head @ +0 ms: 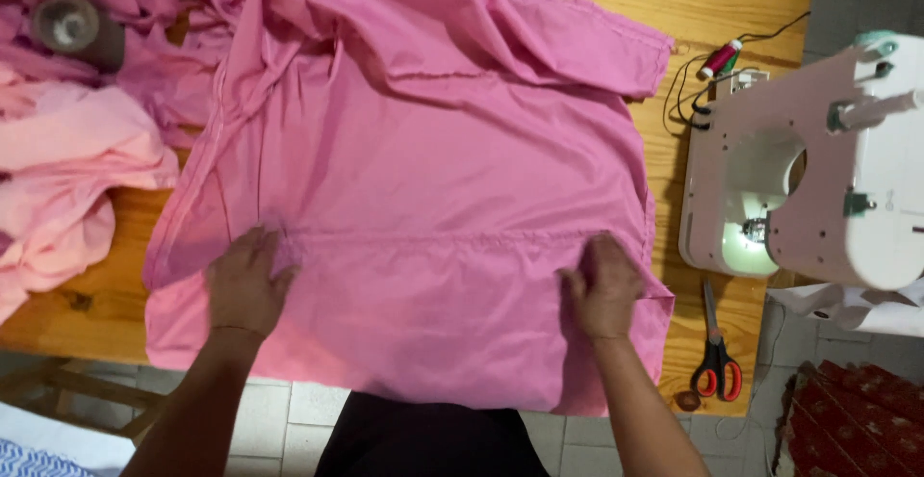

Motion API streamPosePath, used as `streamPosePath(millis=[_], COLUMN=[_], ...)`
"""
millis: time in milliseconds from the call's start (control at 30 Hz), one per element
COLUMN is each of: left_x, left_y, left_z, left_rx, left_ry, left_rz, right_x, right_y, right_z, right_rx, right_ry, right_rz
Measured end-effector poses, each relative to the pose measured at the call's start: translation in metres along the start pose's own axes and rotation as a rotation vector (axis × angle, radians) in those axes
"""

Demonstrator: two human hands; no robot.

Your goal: The person spreads a pink garment on a wooden table, then uses scissors to trim excess fabric and threads along seams and edges. The person repeatedly folds and repositions the garment to access different areas for cutting.

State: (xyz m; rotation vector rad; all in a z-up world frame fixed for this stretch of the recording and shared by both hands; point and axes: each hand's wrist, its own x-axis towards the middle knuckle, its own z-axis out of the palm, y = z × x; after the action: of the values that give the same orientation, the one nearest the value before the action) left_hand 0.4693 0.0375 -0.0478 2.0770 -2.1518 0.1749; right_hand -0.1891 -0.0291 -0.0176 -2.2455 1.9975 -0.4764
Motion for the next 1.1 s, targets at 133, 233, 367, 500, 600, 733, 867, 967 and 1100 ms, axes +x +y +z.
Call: streamPosePath(millis=[133,233,367,500,600,733,867,967,1100], left_x=[0.098,0.192,0.292,0.355,0.371,0.436,0.509,0.526,0.523], left_y=[0.002,0.049,0.068,0.062,0.07,0.06,0.06,0.06,0.035], left_z=[0.008,0.004,0.026,0.026,0.0,-0.053,-0.062,-0.051,-0.008], left_rx=[0.03,-0.254,-0.176,-0.154,-0.235,-0.277,-0.259,-0.162,-0.193], left_ry=[0.078,0.028,-0.331,-0.44,-0.351,-0.176,-0.244,-0.669,-0.389], left_rz=[0.027,0.3,0.273,0.06,0.16,0.143,-0.041,-0.202,-0.104], right_x=[0.067,0.132,0.222,0.287,0.333,0.404,0.468,0.491,0.519], right_y=[0.002,-0.068,-0.09,-0.003,0.067,0.053,0.034,0.035,0.036], right_z=[0.035,0.059,0.058,0.053,0.044,0.022,0.024,0.036,0.052], right_rx=[-0.076,0.221,0.078,0.026,-0.158,-0.01,0.077,-0.138,-0.243], right_ry=[0.273,0.123,-0.183,0.055,0.248,0.436,0.265,0.1,0.054], right_rz=[-0.117,-0.307,-0.24,0.087,-0.037,-0.089,-0.059,-0.076,-0.066])
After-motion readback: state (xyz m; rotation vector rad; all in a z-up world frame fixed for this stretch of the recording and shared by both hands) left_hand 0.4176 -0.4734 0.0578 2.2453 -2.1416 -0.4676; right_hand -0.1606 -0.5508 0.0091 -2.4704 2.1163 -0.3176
